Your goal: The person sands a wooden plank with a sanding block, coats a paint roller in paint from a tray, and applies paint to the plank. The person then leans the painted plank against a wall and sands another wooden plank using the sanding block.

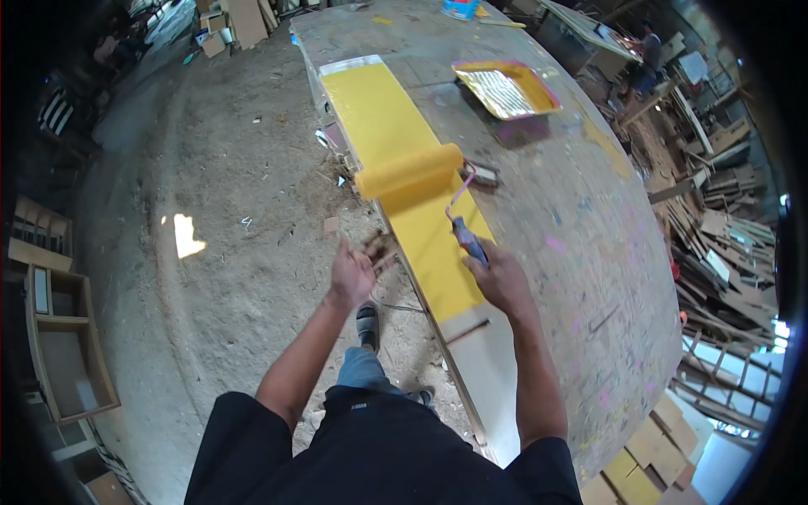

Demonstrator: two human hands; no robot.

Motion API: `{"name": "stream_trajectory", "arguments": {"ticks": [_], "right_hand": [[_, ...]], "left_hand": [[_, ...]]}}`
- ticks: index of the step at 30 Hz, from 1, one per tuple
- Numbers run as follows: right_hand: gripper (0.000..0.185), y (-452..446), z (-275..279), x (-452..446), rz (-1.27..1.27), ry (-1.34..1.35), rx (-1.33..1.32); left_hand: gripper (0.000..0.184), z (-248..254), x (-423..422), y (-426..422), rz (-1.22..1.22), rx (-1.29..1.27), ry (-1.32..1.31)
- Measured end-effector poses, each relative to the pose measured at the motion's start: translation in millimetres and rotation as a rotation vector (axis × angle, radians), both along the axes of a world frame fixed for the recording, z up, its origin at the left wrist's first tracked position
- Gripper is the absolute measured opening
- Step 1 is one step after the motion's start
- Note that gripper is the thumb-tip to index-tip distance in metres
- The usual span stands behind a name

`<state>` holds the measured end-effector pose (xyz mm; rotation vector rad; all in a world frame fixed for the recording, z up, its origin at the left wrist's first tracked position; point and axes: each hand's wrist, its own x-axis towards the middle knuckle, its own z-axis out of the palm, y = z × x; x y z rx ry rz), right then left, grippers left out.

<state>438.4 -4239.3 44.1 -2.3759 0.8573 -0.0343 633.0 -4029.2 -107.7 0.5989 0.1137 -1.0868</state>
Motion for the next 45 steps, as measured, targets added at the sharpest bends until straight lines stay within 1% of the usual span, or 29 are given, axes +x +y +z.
{"name": "stream_trajectory", "arguments": {"ticks": [4, 6, 7, 9, 10, 12, 14, 15, 17, 18, 20, 22, 24, 25, 27, 28, 31, 33, 34, 36, 38, 39, 40, 41, 42, 44, 45], "right_hand": [[0.041, 49.1, 15.5, -156.5, -0.047, -0.03, -0.006], [0.042, 72.7, 22.6, -235.7, -0.093, -0.049, 0.023], [0.043, 85.0, 25.7, -274.6, -0.131, -0.059, 0.043], [0.048, 106.0, 31.1, -352.6, -0.178, -0.033, 0.051], [0.048, 116.4, 36.2, -389.5, -0.2, -0.041, 0.047], [0.05, 135.9, 45.3, -456.8, -0.241, -0.024, 0.058], [0.051, 147.7, 56.3, -506.2, -0.259, 0.008, 0.073], [0.05, 152.8, 62.7, -524.1, -0.281, 0.084, 0.073], [0.05, 154.8, 69.1, -539.1, -0.333, 0.219, 0.096], [0.05, 154.2, 63.4, -538.5, -0.344, 0.229, 0.097], [0.051, 145.4, 53.6, -510.5, -0.269, 0.159, 0.038], [0.052, 132.8, 43.5, -454.0, -0.221, 0.101, -0.006], [0.049, 119.7, 48.2, -385.0, -0.207, 0.076, -0.043], [0.047, 106.1, 37.8, -359.7, -0.169, 0.051, -0.069], [0.043, 84.9, 21.1, -311.7, -0.13, 0.017, -0.071], [0.042, 75.8, 16.8, -288.8, -0.126, 0.009, -0.054], [0.042, 59.2, 7.1, -249.3, -0.094, 0.037, -0.027], [0.042, 62.3, 4.8, -248.1, -0.102, 0.064, -0.01], [0.043, 64.0, 4.9, -251.2, -0.106, 0.091, 0.0], [0.042, 75.7, 4.9, -276.2, -0.124, 0.05, 0.004], [0.041, 90.5, 10.2, -318.8, -0.169, 0.014, -0.011], [0.041, 100.4, 14.0, -346.6, -0.18, 0.023, 0.004], [0.041, 109.4, 17.8, -374.8, -0.19, 0.033, 0.017], [0.043, 118.4, 30.6, -402.7, -0.22, 0.11, 0.087], [0.043, 128.4, 31.3, -438.2, -0.232, 0.121, 0.083], [0.048, 149.6, 27.7, -520.1, -0.262, 0.052, 0.07], [0.049, 162.2, 33.8, -559.3, -0.294, 0.075, 0.082]], "left_hand": [[0.101, 10.0, -7.1, -1.7, -0.033, -0.032, -0.132], [0.109, 3.7, -5.6, -3.3, -0.046, 0.065, -0.241], [0.109, 12.7, -11.6, -3.4, -0.066, 0.073, -0.252], [0.115, 34.5, -21.7, -10.9, -0.088, 0.161, -0.314], [0.115, 30.4, -18.2, -15.7, -0.095, 0.161, -0.315], [0.117, 10.0, -7.8, -19.6, -0.118, 0.224, -0.423], [0.116, 18.3, -10.9, -19.1, -0.123, 0.26, -0.438], [0.115, 22.4, -12.0, -20.4, -0.131, 0.289, -0.459], [0.116, 21.2, -6.7, -20.8, -0.143, 0.279, -0.443], [0.116, 20.0, -3.2, -20.6, -0.154, 0.266, -0.434], [0.117, 16.3, 4.1, -18.1, -0.174, 0.251, -0.433], [0.118, 16.7, 2.0, -17.8, -0.183, 0.235, -0.423], [0.12, 24.6, 0.0, -13.1, -0.178, 0.209, -0.438], [0.12, 26.5, -0.4, -11.2, -0.179, 0.215, -0.43], [0.113, 29.9, -3.6, -7.3, -0.139, 0.185, -0.343], [0.113, 31.1, -5.8, -5.1, -0.141, 0.199, -0.342], [0.115, 30.1, -23.0, -2.1, -0.141, 0.217, -0.371], [0.109, 28.2, -45.5, 10.3, -0.069, 0.248, -0.364], [0.109, 26.7, -59.2, 17.8, -0.069, 0.251, -0.368], [0.098, 21.6, -91.4, 36.8, 0.003, 0.289, -0.382], [0.095, 17.6, -135.8, 55.6, -0.026, 0.316, -0.433], [0.092, 15.5, -161.2, 60.7, -0.048, 0.351, -0.475], [0.092, 19.1, -186.8, 62.0, -0.068, 0.331, -0.473], [0.09, 24.2, -214.9, 66.5, -0.088, 0.364, -0.49], [0.089, 28.8, -241.6, 70.1, -0.103, 0.403, -0.505], [0.089, 31.0, -278.1, 67.5, -0.103, 0.358, -0.521], [0.09, 33.8, -290.4, 65.1, -0.1, 0.317, -0.549]]}}
